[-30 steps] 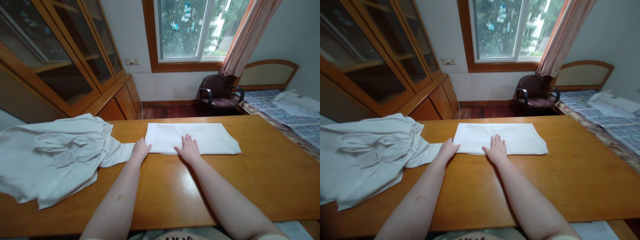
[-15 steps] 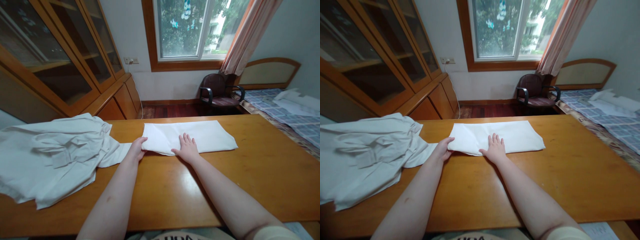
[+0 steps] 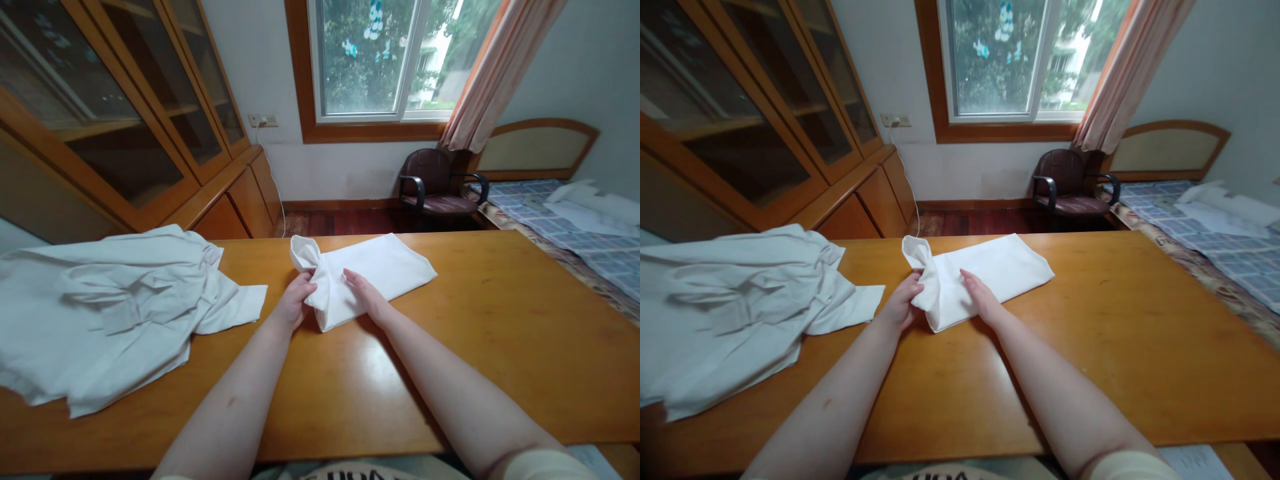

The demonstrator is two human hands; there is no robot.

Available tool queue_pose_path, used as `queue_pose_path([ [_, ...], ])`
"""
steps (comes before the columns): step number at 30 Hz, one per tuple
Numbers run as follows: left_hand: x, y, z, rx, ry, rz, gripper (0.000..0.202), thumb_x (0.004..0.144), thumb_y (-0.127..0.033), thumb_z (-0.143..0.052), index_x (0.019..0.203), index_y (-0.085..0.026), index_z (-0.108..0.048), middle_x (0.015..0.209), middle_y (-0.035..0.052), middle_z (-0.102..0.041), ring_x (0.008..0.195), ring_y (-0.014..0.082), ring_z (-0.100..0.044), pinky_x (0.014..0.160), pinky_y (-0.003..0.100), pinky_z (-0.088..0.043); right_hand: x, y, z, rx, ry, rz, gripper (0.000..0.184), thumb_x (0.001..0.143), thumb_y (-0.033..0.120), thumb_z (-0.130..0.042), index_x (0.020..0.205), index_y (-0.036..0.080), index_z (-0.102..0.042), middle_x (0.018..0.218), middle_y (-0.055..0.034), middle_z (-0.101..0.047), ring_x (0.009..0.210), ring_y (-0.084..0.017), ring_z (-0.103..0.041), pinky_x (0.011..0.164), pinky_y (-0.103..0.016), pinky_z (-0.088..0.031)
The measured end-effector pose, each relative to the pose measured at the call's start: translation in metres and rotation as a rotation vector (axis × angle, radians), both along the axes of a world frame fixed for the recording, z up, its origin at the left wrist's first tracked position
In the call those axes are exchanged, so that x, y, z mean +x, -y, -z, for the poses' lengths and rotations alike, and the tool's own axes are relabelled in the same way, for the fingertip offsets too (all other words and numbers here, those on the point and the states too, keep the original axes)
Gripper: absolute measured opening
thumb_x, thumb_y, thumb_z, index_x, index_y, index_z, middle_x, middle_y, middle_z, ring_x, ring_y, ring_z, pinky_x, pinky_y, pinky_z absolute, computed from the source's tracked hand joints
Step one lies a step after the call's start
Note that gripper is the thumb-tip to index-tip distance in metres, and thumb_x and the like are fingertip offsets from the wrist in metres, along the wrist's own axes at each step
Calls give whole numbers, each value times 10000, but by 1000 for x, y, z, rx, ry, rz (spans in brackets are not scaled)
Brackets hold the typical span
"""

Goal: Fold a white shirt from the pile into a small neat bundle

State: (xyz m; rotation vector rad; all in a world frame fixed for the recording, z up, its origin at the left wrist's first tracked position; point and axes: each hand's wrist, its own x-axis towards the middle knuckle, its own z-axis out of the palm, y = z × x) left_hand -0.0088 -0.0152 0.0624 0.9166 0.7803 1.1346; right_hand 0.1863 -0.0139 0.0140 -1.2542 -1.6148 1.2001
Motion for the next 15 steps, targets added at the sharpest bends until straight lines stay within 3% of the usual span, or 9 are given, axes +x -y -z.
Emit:
queue_pose_path([
  [6,13,1,7,4,-8,9,445,596,-298,-709,999,-149,-594,924,60,-685,867,215,-641,775,309,-477,-8,-5,-5,-89,-120,-41,725,897,538,80,1460,197,-222,1382,-106,-467,1235,-192,-467,1007,-424,-350],
  [11,18,-2,18,26,-181,147,429,711,-312,-662,1109,-166,-598,1127,97,-647,996,223,-619,868,350,-466,-11,-1,-1,-105,-355,-23,675,908,569,-49,1425,189,-259,1310,-125,-531,1170,-235,-517,948,-429,-406],
  [13,20,-2,24,55,-291,237,482,710,-274,-664,1178,-187,-583,1206,102,-612,1090,240,-581,935,390,-442,-9,0,3,-107,-346,8,671,902,591,-115,1413,184,-266,1290,-121,-539,1139,-238,-539,932,-409,-424],
  [15,21,-1,28,134,-387,270,546,687,-214,-668,1223,-205,-566,1268,96,-576,1162,250,-537,1004,426,-400,-7,-1,5,-107,-283,74,688,866,608,-297,1403,180,-274,1287,-122,-528,1129,-243,-542,930,-392,-430],
])
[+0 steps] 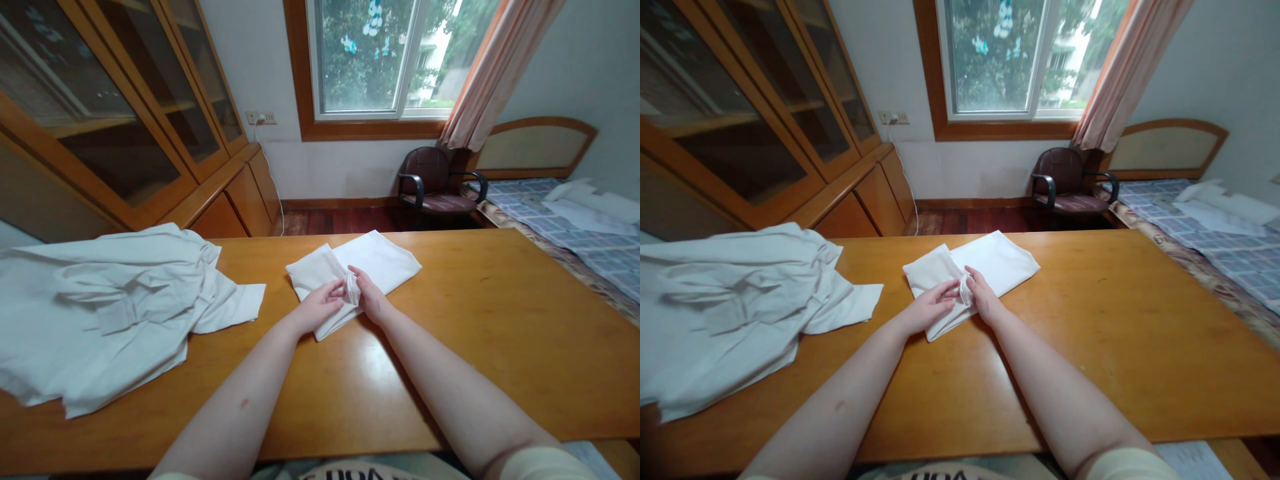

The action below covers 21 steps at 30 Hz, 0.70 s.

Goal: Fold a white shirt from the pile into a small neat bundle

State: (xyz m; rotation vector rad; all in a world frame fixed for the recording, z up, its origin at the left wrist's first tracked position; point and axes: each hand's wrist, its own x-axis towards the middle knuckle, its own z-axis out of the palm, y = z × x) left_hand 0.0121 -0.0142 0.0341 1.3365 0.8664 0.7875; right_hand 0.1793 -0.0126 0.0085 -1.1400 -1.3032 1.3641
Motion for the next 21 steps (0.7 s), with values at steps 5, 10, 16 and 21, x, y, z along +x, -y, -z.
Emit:
queue_pose_path([
  [5,-3,2,2,206,-167,15,565,723,-194,-603,1282,-221,-525,1344,86,-512,1175,248,-531,1011,429,-413,6,-1,-3,69,78,108,803,739,543,-565,1393,174,-278,1320,-153,-477,1161,-247,-505,954,-385,-416],
  [10,-13,-4,-3,462,-410,-22,431,800,-240,-533,1228,-213,-572,1278,82,-561,1143,228,-548,1006,390,-422,11,8,-14,173,460,116,858,686,460,-658,1408,200,-273,1338,-132,-476,1146,-250,-510,978,-409,-386],
  [16,-31,-17,-10,649,-961,-435,549,811,-302,-537,1337,-170,-451,1480,120,-311,1328,292,-323,1102,433,-252,10,10,-27,63,901,189,557,754,395,-573,1255,170,-480,1076,-114,-639,987,-243,-602,863,-342,-435],
  [21,-56,-33,-2,462,-1128,-401,855,735,-459,-622,1437,-153,-244,1492,159,-273,1353,323,-268,1086,433,-242,14,9,-34,-13,1136,240,506,770,488,-551,1174,185,-529,987,-117,-675,939,-280,-621,809,-365,-433],
])
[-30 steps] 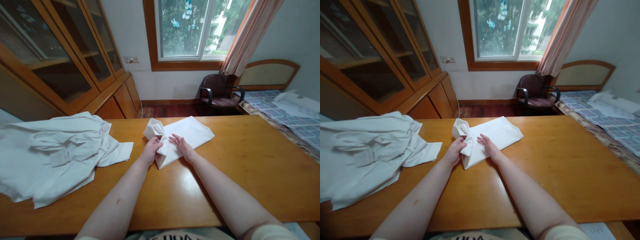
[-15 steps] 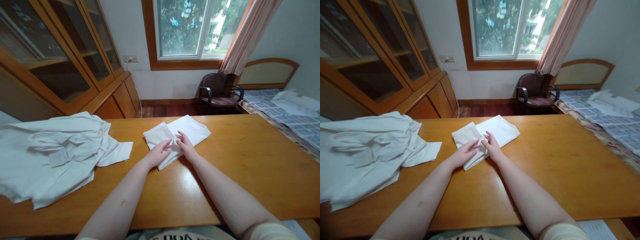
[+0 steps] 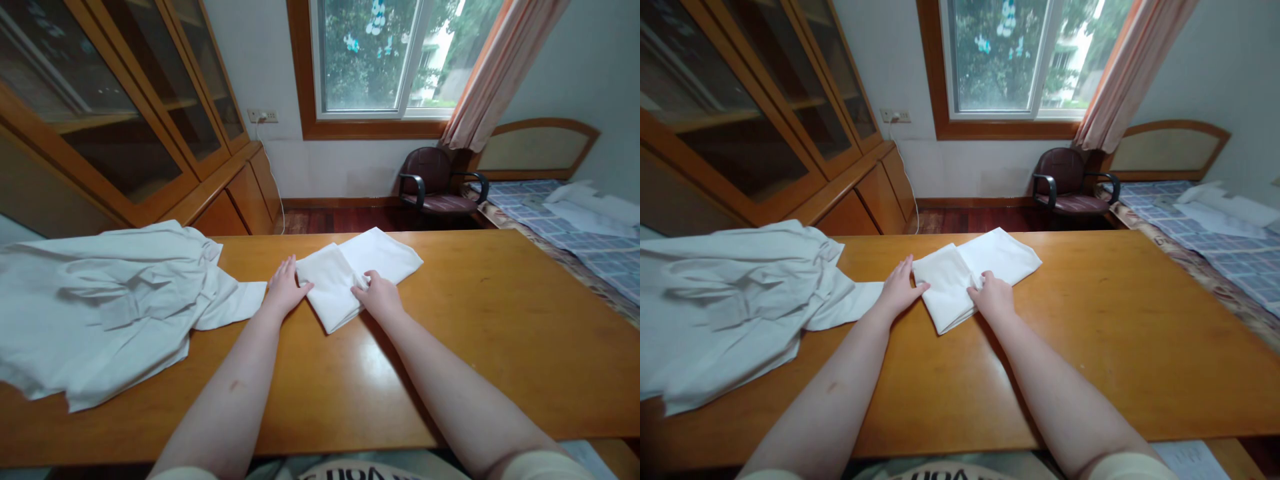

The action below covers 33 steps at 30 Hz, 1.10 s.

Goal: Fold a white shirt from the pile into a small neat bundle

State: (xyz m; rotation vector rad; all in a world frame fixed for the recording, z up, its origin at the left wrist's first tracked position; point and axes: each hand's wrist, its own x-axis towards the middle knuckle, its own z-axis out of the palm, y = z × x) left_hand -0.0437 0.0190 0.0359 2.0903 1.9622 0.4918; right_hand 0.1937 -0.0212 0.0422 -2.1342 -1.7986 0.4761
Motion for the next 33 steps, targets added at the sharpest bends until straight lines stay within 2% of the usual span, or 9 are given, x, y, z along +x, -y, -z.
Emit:
queue_pose_path([
  [4,-10,-7,5,-38,111,82,764,708,-466,-630,1361,-158,-379,1345,141,-476,1233,288,-437,1014,367,-344,10,-6,6,5,-104,55,470,752,482,-578,1137,213,-546,1024,-100,-661,916,-259,-619,751,-338,-442],
  [7,-12,-7,2,-16,203,103,436,753,-472,-561,1080,-183,-587,1087,90,-614,1019,245,-562,886,340,-430,21,-13,13,47,-249,111,442,724,461,-616,1088,215,-568,991,-75,-658,864,-221,-617,712,-300,-441],
  [9,-12,-5,-1,1,286,151,304,772,-463,-528,883,-194,-614,955,58,-631,912,220,-582,824,327,-449,28,-19,17,79,-336,162,410,718,448,-626,1049,210,-583,968,-62,-657,836,-200,-616,689,-280,-437],
  [11,-12,-3,-3,1,421,234,272,772,-456,-532,811,-194,-597,904,35,-635,868,201,-584,798,313,-453,34,-23,20,103,-394,210,381,719,446,-624,1014,207,-594,957,-59,-658,822,-192,-614,674,-272,-432],
  [17,-5,8,-8,-92,689,355,262,758,-441,-585,778,-183,-545,786,-7,-622,748,152,-579,706,260,-457,40,-28,22,114,-395,248,332,742,453,-601,967,209,-604,968,-57,-664,846,-197,-604,678,-273,-412],
  [22,3,13,-14,-190,569,381,300,797,-454,-519,944,-198,-571,885,19,-669,790,186,-614,703,276,-466,41,-29,19,76,-355,194,291,773,424,-582,972,212,-604,972,-50,-663,854,-189,-597,694,-269,-400],
  [27,5,8,-10,-284,343,219,295,784,-348,-492,1007,-185,-595,1037,75,-671,944,229,-617,787,302,-466,40,-30,18,57,-308,173,283,768,424,-597,958,214,-616,945,-48,-666,851,-187,-594,693,-267,-396],
  [30,1,8,-5,-458,373,164,244,737,-325,-535,923,-189,-618,958,68,-691,854,222,-639,705,286,-484,39,-30,19,60,-293,134,278,768,412,-606,969,219,-618,958,-44,-665,856,-184,-594,700,-265,-395],
  [33,-4,11,-4,-665,506,150,296,744,-438,-555,900,-196,-623,799,48,-691,647,202,-636,555,284,-480,41,-31,20,49,-320,4,295,779,409,-606,1014,231,-618,967,-36,-664,846,-169,-596,701,-255,-400],
])
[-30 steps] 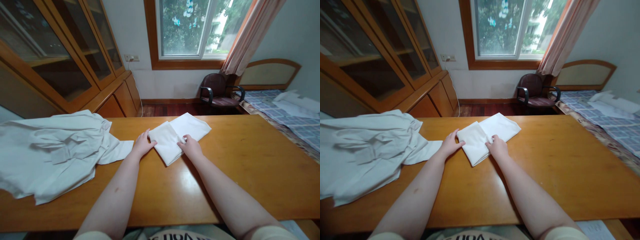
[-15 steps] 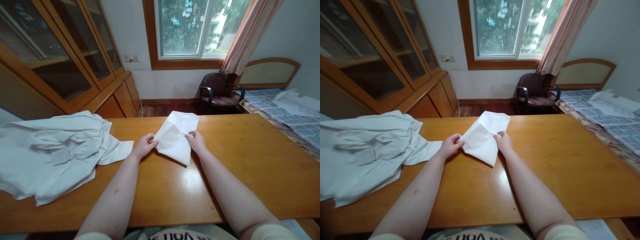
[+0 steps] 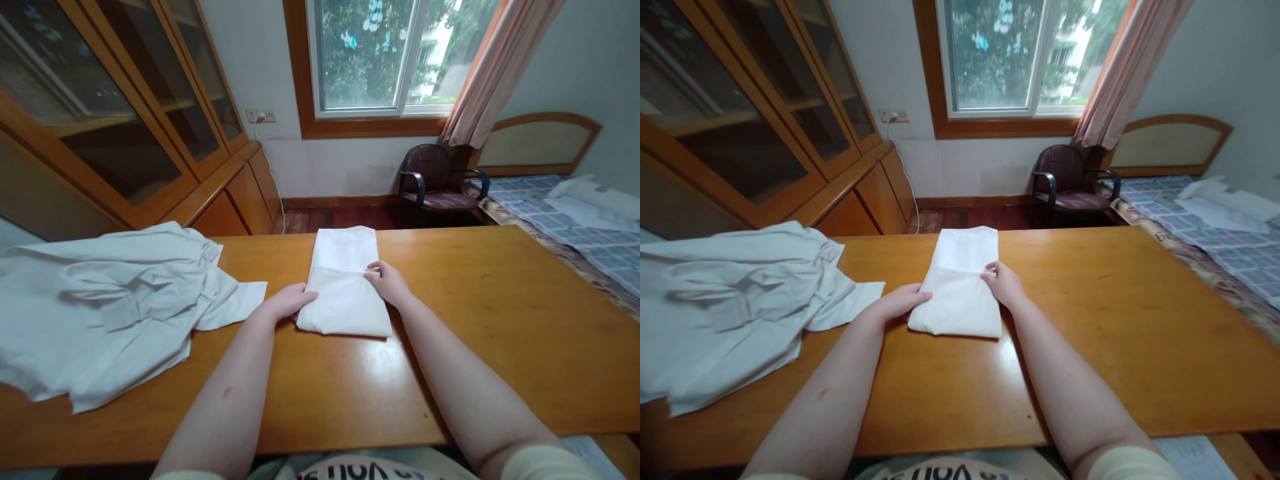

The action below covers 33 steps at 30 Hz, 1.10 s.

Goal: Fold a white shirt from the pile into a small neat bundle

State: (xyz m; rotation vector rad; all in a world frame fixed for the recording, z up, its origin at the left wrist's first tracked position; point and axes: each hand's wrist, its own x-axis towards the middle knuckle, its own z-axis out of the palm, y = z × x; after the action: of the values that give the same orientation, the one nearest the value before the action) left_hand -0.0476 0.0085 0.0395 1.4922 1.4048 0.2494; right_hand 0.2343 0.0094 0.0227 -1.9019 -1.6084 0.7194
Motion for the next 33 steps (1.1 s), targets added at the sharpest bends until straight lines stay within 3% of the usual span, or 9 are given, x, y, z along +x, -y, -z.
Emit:
queue_pose_path([
  [2,-1,0,1,-1,35,-84,377,768,-528,-520,894,-184,-611,710,39,-666,553,185,-606,486,283,-460,2,-1,0,0,-25,-92,292,790,401,-600,1030,235,-618,963,-32,-666,840,-160,-599,700,-246,-404],
  [5,1,-3,4,172,144,-237,415,788,-500,-534,1038,-169,-563,753,37,-668,621,173,-624,535,267,-478,5,-2,0,5,-40,-158,273,802,387,-588,1024,232,-619,954,-30,-672,830,-157,-602,697,-245,-407],
  [8,7,-8,10,240,346,-237,524,790,-388,-577,1247,-169,-439,895,58,-673,772,175,-646,656,274,-502,5,-2,2,27,-42,-171,258,802,385,-582,1004,229,-621,930,-27,-675,826,-158,-601,704,-250,-406],
  [10,11,-12,16,278,376,-229,575,781,-319,-590,1305,-182,-396,943,60,-656,785,167,-641,685,279,-500,4,-3,3,39,-42,-135,257,794,400,-579,980,229,-626,912,-23,-671,823,-161,-597,699,-252,-404],
  [14,15,-17,24,430,119,-257,496,773,-242,-580,1259,-224,-484,877,14,-615,664,130,-593,684,277,-478,-2,-1,3,33,-36,86,346,712,476,-627,923,201,-627,791,-19,-641,716,-164,-581,618,-253,-396],
  [17,16,-19,26,517,-65,-255,411,785,-244,-570,1196,-232,-552,815,5,-594,702,146,-578,713,283,-462,-6,2,-1,23,-6,204,398,673,521,-636,894,191,-627,740,-17,-623,675,-166,-570,586,-256,-385],
  [21,17,-18,25,552,-179,-275,382,793,-263,-577,1173,-218,-568,866,37,-616,804,180,-585,743,293,-453,-5,7,-9,-7,96,183,398,740,536,-568,921,187,-625,827,-55,-657,757,-187,-589,629,-269,-386],
  [27,17,-13,18,600,-242,-308,392,822,-333,-546,1178,-170,-538,1097,115,-611,1018,241,-567,879,354,-441,2,5,-8,-55,162,145,304,793,406,-558,999,188,-609,929,-72,-681,851,-204,-607,678,-271,-395],
  [33,13,-5,0,858,-148,-151,296,877,-225,-400,1071,-208,-623,1175,71,-598,1116,200,-528,1001,345,-391,6,2,-5,-68,128,130,222,807,364,-546,941,200,-611,918,-49,-682,834,-187,-607,661,-263,-387],
])
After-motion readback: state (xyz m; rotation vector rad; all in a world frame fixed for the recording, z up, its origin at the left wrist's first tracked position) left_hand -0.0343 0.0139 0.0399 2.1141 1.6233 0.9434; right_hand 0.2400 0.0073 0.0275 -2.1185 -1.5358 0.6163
